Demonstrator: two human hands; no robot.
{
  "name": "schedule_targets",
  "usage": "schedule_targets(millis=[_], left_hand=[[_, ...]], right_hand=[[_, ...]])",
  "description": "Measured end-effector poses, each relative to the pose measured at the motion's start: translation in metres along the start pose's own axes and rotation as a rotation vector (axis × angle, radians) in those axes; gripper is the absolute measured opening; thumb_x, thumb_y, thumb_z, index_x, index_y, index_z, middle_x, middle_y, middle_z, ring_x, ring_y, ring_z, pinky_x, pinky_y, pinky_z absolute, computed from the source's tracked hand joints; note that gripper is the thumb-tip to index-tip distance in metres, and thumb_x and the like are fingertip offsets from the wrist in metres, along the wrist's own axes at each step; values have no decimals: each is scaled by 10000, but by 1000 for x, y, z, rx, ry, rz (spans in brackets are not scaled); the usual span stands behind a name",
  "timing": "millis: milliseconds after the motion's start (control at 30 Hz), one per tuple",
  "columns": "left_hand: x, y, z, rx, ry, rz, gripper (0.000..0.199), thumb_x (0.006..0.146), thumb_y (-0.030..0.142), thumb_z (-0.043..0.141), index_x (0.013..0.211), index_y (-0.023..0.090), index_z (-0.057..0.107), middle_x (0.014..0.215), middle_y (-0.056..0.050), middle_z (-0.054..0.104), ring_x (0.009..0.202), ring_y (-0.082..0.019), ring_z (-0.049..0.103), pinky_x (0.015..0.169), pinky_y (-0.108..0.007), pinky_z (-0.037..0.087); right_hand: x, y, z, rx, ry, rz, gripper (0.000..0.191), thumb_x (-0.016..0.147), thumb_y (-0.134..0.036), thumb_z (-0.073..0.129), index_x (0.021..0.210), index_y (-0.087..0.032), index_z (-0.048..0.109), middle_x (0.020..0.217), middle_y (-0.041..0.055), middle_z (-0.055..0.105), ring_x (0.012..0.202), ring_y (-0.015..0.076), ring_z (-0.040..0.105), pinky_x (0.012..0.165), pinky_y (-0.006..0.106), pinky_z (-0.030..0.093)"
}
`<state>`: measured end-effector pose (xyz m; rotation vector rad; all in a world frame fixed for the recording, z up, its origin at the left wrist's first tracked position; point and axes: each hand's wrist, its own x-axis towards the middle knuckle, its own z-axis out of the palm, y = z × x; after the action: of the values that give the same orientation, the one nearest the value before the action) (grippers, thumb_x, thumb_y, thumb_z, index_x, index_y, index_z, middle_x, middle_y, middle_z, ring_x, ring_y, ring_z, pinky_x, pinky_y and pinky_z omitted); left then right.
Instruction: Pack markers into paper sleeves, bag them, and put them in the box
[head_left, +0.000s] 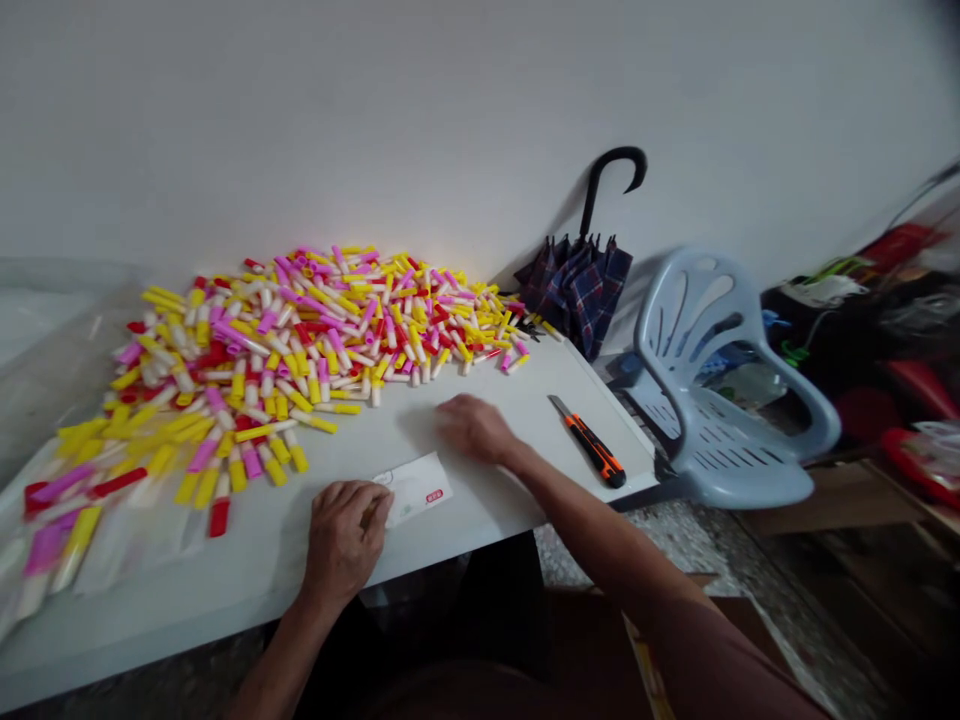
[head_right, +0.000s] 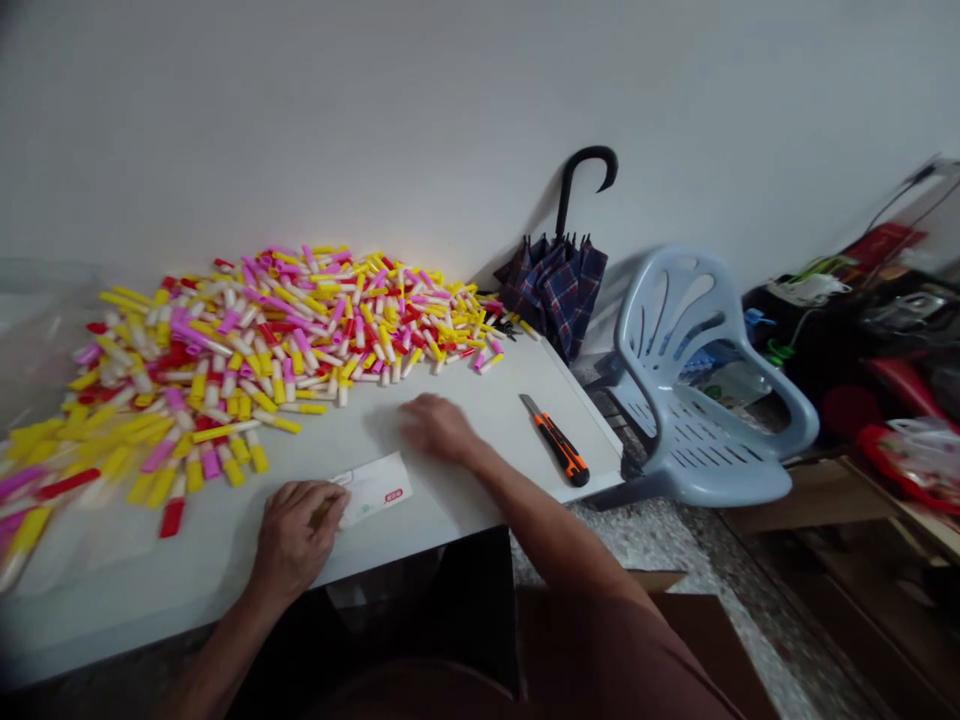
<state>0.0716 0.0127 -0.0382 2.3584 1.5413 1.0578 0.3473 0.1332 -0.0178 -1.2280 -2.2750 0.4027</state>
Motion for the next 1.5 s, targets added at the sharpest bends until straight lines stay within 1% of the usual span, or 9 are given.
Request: schedule_targets(millis=[67, 167, 333, 667, 833, 900, 1000, 1167, 1500], left_hand=[[-2, -1, 1, -8, -7, -2, 162, 1006, 396, 637, 1023, 239, 670, 1020, -43, 739, 975, -273, 629, 926, -455, 431], [-3, 2, -1, 4, -44, -23, 278, 934, 445, 734, 1108, 239, 666, 1085, -55, 727, 1021, -296, 622, 964, -480, 449], [-6, 8, -8, -38, -107, -57, 333, 901, 316, 739, 1204, 219, 640, 1181, -74, 700, 1111, -303, 593, 1018, -484, 471], [-5, 13, -11, -50, -111, -52, 324, 944, 285, 649, 1250, 182, 625, 1210, -101, 678, 1116, -310, 565, 1024, -495, 466], [4, 14, -15, 93, -171, -93, 168, 908, 256, 670, 1054, 186, 714, 1055, -97, 704, 1019, -319, 567, 936, -505, 480], [7, 9, -17, 74, -206, -100, 93, 899, 222, 657, 966, 199, 718, 1005, -84, 703, 999, -304, 570, 916, -485, 479], [10, 1, -19, 3, -235, -98, 102, 922, 213, 624, 840, 215, 686, 929, -61, 695, 952, -278, 567, 888, -456, 465], [7, -2, -14, -219, -112, -84, 141, 990, 272, 591, 879, 219, 658, 934, -43, 690, 943, -242, 589, 900, -424, 461], [1, 5, -9, -326, 19, -115, 145, 1001, 290, 596, 900, 224, 678, 938, -48, 691, 974, -236, 611, 921, -401, 483]], right_hand=[[5, 33, -32, -127, 192, 479, 287, 1016, -392, 581, 1146, -178, 720, 1101, 133, 743, 982, 260, 696, 873, 361, 514], [19, 71, -64, -225, 258, 931, 383, 999, -476, 589, 1208, -166, 668, 1122, 162, 740, 1040, 291, 696, 862, 362, 516], [32, 89, -67, -212, 195, 1053, 417, 951, -412, 631, 1252, -124, 649, 1252, 238, 700, 1123, 340, 687, 884, 393, 530], [29, 79, -63, -193, 247, 995, 366, 838, -216, 688, 1186, -102, 713, 1183, 252, 723, 1137, 373, 681, 941, 435, 522], [-11, 49, -74, 12, 319, 919, 339, 896, -286, 643, 1161, -88, 721, 851, 128, 751, 772, 233, 724, 706, 323, 572], [-37, 26, -75, 223, 263, 800, 359, 886, -375, 683, 1106, -98, 740, 748, 66, 717, 627, 175, 662, 608, 284, 547], [-67, -13, -69, 480, -3, 576, 358, 828, -436, 765, 1029, -140, 780, 764, 40, 719, 621, 148, 613, 589, 272, 512], [-70, -55, -48, 485, -300, 399, 235, 865, -346, 733, 1010, -173, 799, 762, 16, 695, 685, 146, 601, 642, 272, 478], [-47, -98, 11, 606, -283, 347, 96, 794, -153, 697, 886, -184, 700, 779, -5, 687, 716, 140, 604, 683, 260, 473]])
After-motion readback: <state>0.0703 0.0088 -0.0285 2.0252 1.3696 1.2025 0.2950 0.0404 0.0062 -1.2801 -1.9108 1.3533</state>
